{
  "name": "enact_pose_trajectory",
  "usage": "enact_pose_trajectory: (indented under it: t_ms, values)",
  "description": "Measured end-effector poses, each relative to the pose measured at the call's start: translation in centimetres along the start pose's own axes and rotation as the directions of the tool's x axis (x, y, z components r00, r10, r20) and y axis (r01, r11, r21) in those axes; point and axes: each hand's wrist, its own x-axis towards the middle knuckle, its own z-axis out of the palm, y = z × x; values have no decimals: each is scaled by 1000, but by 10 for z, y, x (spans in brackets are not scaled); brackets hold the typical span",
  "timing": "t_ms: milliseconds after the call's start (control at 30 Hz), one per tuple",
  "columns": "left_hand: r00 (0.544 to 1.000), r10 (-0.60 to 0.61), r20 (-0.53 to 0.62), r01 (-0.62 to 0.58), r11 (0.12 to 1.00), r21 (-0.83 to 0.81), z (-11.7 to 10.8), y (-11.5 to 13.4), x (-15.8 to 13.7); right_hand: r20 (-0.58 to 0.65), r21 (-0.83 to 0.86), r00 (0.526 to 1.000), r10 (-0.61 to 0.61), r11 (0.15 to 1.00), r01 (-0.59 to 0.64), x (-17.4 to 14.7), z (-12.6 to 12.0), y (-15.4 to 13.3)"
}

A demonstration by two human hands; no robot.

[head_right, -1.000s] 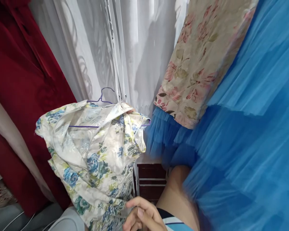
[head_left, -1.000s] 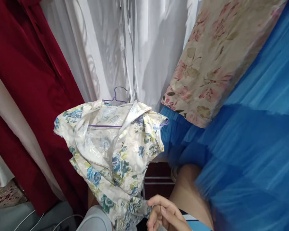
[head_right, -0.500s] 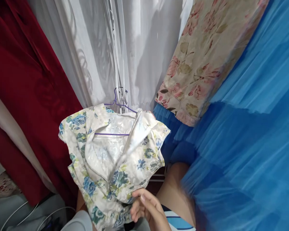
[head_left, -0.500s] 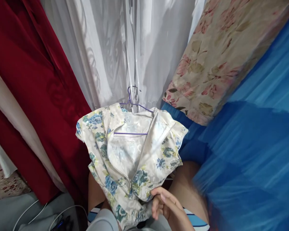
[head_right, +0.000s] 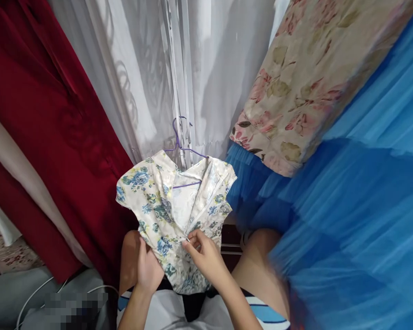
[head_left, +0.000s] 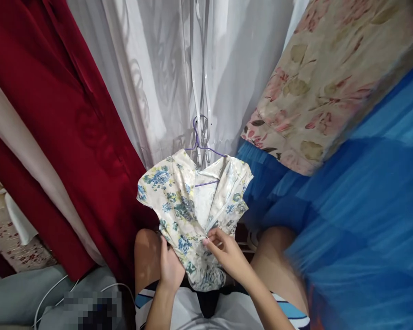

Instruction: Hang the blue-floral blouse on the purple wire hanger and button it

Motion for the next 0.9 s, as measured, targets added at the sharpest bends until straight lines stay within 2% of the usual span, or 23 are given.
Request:
enact_pose_trajectory:
  t_ms: [100, 200, 233, 267, 300, 367, 400, 433, 467, 533, 567, 633, 700, 833, 900]
  values:
    - [983, 121, -140, -86, 968, 236, -15, -6, -1, 23, -52, 998, -50, 997, 51, 16, 20, -2]
    - [948, 271, -166, -150, 840, 521, -27, -10, 7, -6, 29, 998, -64, 998, 64, 22, 26, -4]
    - [924, 343, -169, -183, 786, 590, -29, -10, 11, -25, 84, 999, -43, 995, 45, 20, 25, -4]
    - [876, 448, -179, -236, 722, 651, -32, -9, 14, -43, 149, 999, -8, 989, 15, 17, 23, -4]
    - [797, 575, -187, -297, 642, 707, -33, -9, 15, -59, 219, 998, 37, 976, -23, 13, 20, -3]
    - [601, 788, -137, -402, 446, 800, -31, -11, 15, -82, 343, 987, 135, 934, -100, 2, 16, -4]
    - [565, 823, -58, -432, 354, 829, -27, -13, 13, -91, 383, 981, 174, 915, -127, -4, 15, -4]
    - [593, 804, 42, -450, 288, 845, -22, -17, 10, -94, 408, 975, 201, 901, -146, -9, 16, -5]
    - [663, 735, 139, -459, 253, 852, -16, -22, 7, -86, 421, 973, 216, 892, -161, -14, 17, -7]
    - [797, 543, 263, -455, 253, 854, -4, -34, 1, -43, 437, 975, 218, 882, -178, -19, 23, -11]
    - [832, 479, 281, -443, 267, 856, 1, -39, -1, -19, 449, 978, 209, 876, -178, -19, 25, -14]
    - [851, 441, 285, -433, 281, 857, 8, -47, -3, 0, 483, 984, 175, 862, -154, -13, 25, -23]
    - [851, 424, 309, -442, 260, 859, 10, -48, -2, -42, 515, 989, 140, 851, -98, 3, 16, -36]
    - [858, 363, 363, -454, 204, 867, 1, -41, 0, -177, 558, 983, 54, 828, 55, 57, -20, -82]
    - [868, 327, 374, -447, 185, 875, -5, -39, 1, -201, 550, 979, -21, 825, 131, 88, -35, -112]
